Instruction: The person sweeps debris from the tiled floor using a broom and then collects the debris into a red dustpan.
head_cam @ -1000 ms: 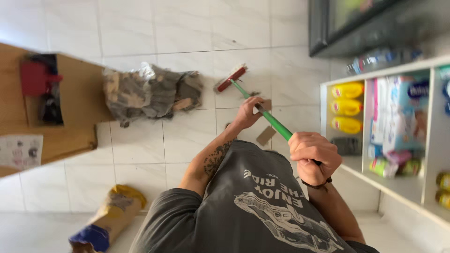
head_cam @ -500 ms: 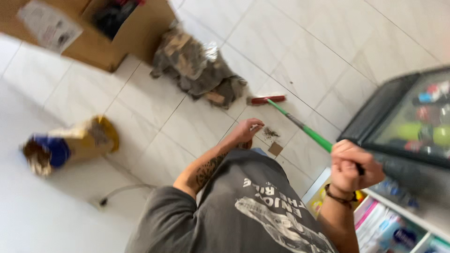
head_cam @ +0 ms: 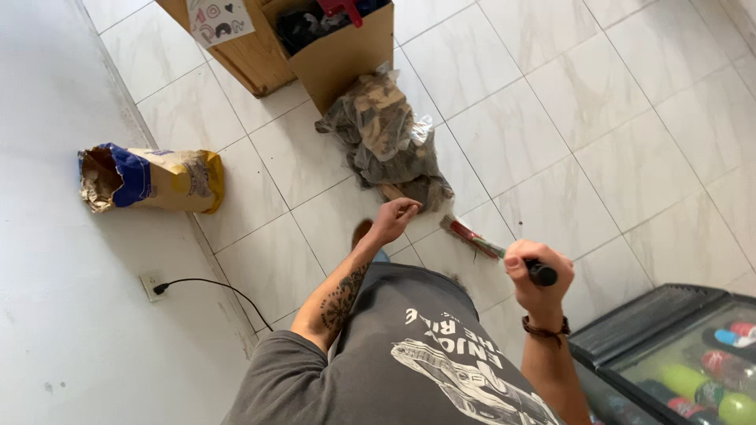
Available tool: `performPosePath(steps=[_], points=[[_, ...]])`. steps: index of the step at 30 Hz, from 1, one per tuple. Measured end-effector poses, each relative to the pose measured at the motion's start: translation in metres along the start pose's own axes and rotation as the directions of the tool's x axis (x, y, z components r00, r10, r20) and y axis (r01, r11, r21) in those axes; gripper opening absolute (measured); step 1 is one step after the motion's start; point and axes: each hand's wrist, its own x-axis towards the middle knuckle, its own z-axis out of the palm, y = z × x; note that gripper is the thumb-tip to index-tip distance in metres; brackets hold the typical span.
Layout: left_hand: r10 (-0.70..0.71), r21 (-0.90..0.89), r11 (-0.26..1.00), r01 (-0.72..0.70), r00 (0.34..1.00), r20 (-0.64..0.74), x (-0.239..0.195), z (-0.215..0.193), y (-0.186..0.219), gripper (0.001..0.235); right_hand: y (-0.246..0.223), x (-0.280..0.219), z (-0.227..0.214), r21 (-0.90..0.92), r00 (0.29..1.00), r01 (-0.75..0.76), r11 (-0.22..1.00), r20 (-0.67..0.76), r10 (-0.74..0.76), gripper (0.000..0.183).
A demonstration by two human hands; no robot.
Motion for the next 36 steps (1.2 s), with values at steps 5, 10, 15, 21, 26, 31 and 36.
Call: performPosePath(steps=[5,10,15,21,26,31,36], points=[[-0.029,-0.01,1.0,0.029,1.0,0.009,0.021,-0.051,-0.021,0.029,0.017,0.036,0.022,0.068,0.991,-0.107,0.992,0.086,0.101,0.037],[-0.025,-0.013,1.0,0.026,0.996,0.083,0.052,-0.13,-0.001,0.032,0.058,0.05,0.092,-0.019,0.973,-0.201,0.979,0.11,0.202,0.036],[0.003,0.089,0.996,-0.009,0.998,0.068,0.103,-0.206,-0.007,0.028,0.083,0.085,0.181,-0.282,0.947,-0.295,0.913,0.041,0.318,0.043],[-0.055,0.084,0.995,0.051,0.997,0.047,0.158,-0.266,0.0,0.031,0.104,0.127,0.204,-0.327,0.929,-0.364,0.872,-0.063,0.364,0.04],[-0.09,0.073,0.993,0.094,0.995,-0.05,0.194,-0.275,-0.01,0.03,0.142,0.134,0.204,-0.287,0.943,-0.332,0.899,-0.07,0.326,0.041],[-0.102,-0.005,0.995,0.102,0.989,-0.107,0.236,-0.281,-0.026,0.031,0.172,0.122,0.23,-0.291,0.939,-0.344,0.893,-0.118,0.323,0.033],[-0.172,0.036,0.984,0.176,0.981,-0.089,0.294,-0.299,-0.058,0.031,0.168,0.13,0.248,-0.315,0.923,-0.384,0.868,-0.14,0.357,0.028]])
